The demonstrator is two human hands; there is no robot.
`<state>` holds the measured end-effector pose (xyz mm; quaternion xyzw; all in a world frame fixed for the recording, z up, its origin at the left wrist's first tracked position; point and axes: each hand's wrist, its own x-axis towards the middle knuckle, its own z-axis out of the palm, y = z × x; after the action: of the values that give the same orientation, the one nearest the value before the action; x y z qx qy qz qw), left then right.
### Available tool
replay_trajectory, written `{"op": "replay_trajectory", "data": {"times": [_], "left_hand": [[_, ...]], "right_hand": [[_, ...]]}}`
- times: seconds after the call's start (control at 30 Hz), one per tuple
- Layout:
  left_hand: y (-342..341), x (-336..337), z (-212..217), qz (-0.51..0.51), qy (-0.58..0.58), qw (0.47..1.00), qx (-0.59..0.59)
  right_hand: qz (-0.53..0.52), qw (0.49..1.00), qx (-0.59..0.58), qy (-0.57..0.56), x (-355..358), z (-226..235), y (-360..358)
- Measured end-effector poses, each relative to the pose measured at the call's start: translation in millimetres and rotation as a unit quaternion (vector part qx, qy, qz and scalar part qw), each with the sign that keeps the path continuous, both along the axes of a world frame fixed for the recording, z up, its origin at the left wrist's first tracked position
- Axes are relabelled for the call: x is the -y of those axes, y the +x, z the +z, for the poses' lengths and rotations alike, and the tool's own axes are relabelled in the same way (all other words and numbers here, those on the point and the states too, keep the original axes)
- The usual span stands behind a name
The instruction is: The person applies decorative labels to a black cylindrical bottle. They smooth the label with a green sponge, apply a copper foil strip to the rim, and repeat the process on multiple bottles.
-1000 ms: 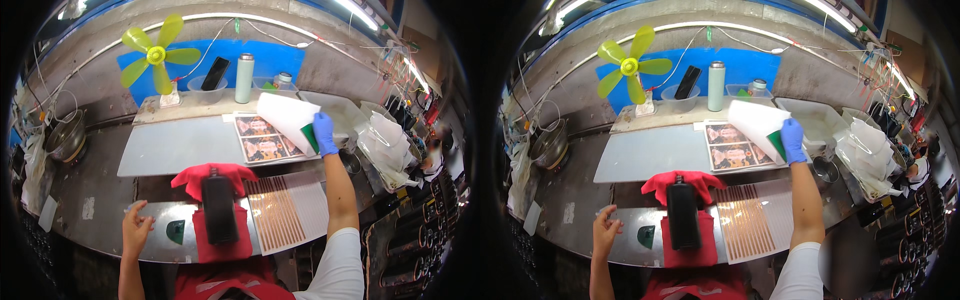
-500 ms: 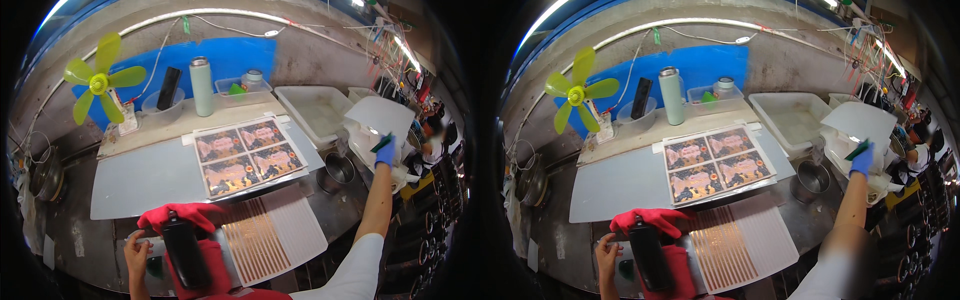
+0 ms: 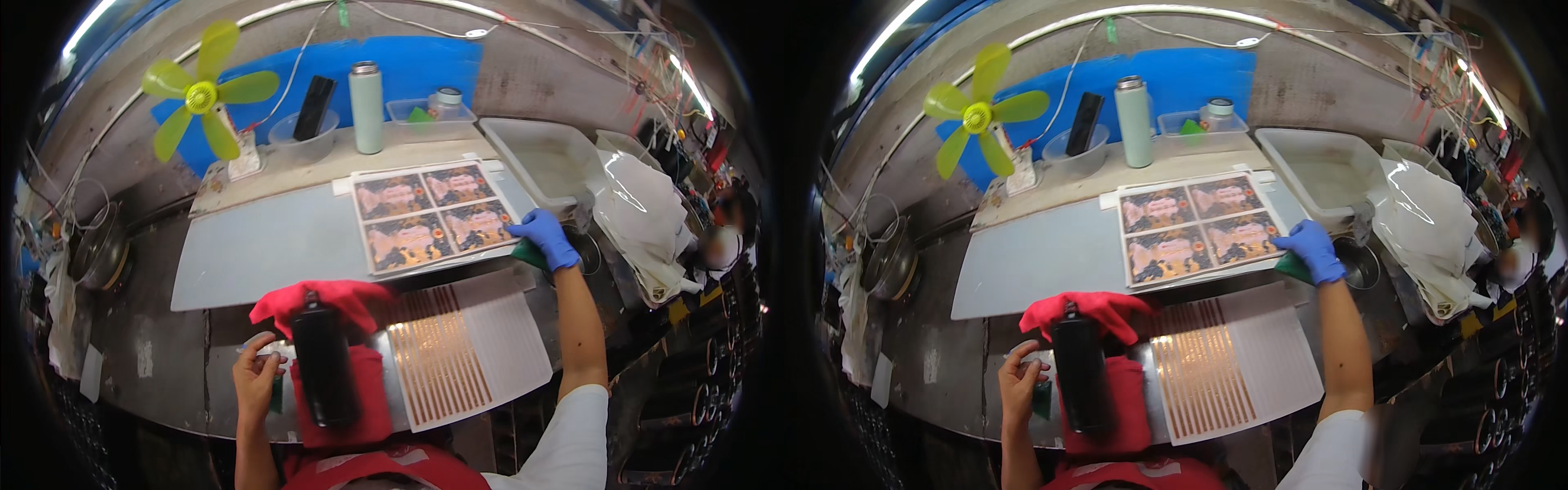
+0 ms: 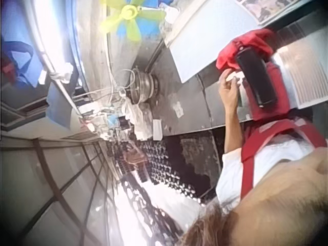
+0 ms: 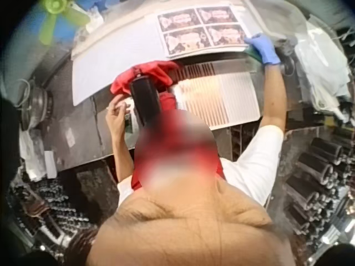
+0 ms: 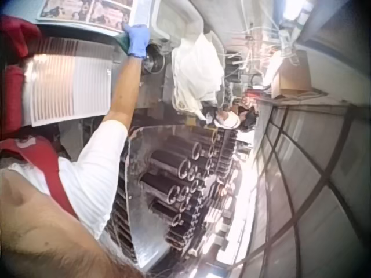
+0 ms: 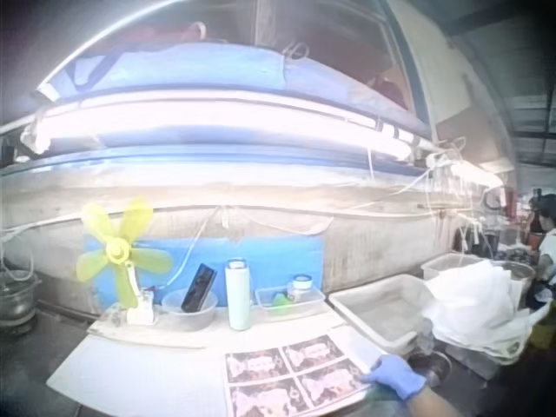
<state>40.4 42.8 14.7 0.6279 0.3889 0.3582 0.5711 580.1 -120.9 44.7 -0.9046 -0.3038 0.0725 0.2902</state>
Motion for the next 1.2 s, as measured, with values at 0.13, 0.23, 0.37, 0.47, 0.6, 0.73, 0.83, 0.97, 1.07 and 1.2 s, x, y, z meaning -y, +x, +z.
{"op": "replay_trajectory", "data": {"times": [0.13,0.23,0.37,0.47,0.6,0.73,0.83,0.97,1.07,1.2], "left_hand": [[-12,7,-3,-0.01,-0.03,0.999,0.028],[-16,11,-9,-0.031,-0.054,0.997,0.035],[-14,11,-17,-0.06,-0.068,0.995,0.051],[-17,3,-22,-0.082,-0.077,0.992,0.054],[-20,-13,-28,-0.107,-0.107,0.987,0.045],[-16,-19,-30,-0.119,-0.089,0.989,0.027],[-12,-19,-28,-0.124,-0.076,0.989,0.019],[-7,-14,-27,-0.118,-0.108,0.984,0.074],[-1,-9,-26,-0.132,-0.103,0.979,0.119],[14,9,-8,-0.154,-0.213,0.953,0.15]], "right_hand": [[0.035,0.994,-0.099,0.011,-3,-9,22],[0.019,0.996,-0.036,-0.078,-16,1,6],[0.013,0.998,-0.05,-0.034,-13,-5,8],[0.002,0.997,0.041,-0.069,-13,-11,14],[-0.026,0.977,0.172,-0.122,-15,-9,1],[-0.052,0.94,0.294,-0.161,-24,0,-33],[-0.043,0.924,0.347,-0.153,-28,8,-50],[-0.038,0.924,0.37,-0.09,-31,7,-49],[-0.031,0.948,0.315,-0.015,-40,11,-63],[0.05,0.953,0.289,0.073,-51,32,-111]]}}
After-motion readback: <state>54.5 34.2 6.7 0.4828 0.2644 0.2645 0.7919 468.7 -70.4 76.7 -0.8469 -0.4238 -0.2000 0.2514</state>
